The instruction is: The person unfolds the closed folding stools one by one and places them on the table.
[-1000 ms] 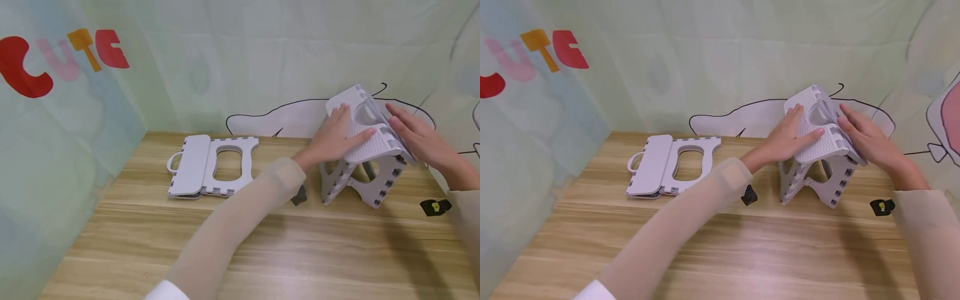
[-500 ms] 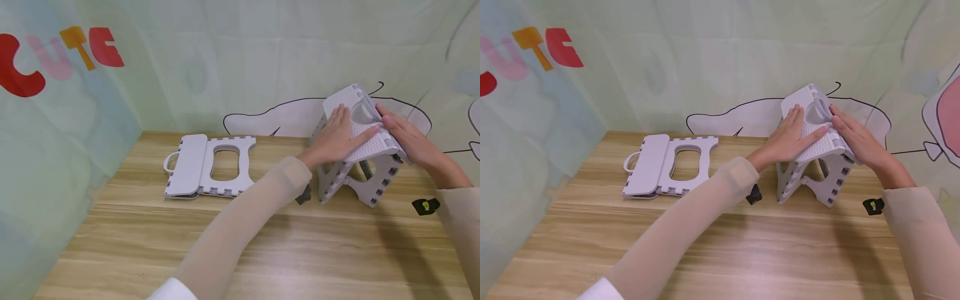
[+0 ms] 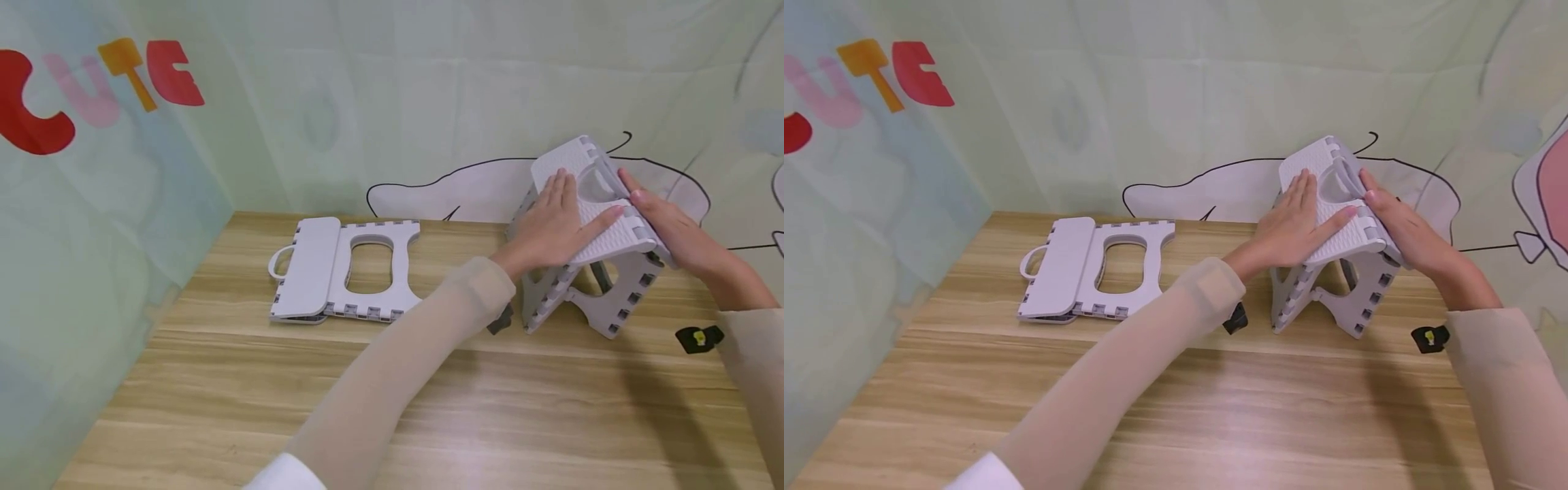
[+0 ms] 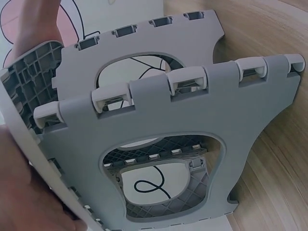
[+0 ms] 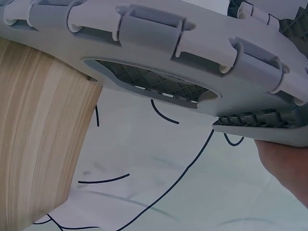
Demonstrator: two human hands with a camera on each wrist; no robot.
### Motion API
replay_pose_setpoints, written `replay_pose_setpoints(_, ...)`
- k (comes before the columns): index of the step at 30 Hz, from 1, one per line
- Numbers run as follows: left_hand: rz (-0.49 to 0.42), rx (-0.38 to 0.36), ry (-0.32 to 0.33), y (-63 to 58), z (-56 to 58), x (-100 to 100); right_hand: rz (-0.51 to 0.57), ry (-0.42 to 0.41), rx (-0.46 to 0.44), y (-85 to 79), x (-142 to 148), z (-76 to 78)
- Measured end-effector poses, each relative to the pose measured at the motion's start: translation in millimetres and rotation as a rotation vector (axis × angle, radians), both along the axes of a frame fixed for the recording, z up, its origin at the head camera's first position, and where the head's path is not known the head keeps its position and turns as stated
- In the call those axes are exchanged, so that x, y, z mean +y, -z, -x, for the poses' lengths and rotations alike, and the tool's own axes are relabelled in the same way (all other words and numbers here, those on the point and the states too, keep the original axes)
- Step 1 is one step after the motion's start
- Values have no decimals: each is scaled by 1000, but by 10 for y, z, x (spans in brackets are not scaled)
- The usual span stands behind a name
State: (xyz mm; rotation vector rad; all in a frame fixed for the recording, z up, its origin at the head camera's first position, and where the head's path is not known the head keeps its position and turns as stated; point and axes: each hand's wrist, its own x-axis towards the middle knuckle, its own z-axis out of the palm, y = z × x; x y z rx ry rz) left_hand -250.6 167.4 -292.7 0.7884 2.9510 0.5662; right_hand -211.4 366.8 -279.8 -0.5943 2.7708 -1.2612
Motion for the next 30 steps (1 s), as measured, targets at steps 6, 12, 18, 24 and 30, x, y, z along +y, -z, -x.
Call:
replay_pose_setpoints(6, 23, 10, 1, -1, -2, 1, -4, -3, -40, 1, 10, 7)
replay_pose_setpoints(12, 33, 14, 5, -5, -11, -12, -9, -23, -24, 5, 10, 13)
replay_pose_setpoints(18, 31, 17, 1, -16, -16, -18, -24, -13, -19, 4, 20, 21)
replay_pose_setpoints(24, 38, 19, -2, -25, -15, -28, -21, -16, -10, 0, 22, 25)
replay_pose_setpoints(30, 54, 24, -4, -23, -8, -22, -28, 4, -27, 3, 15, 20)
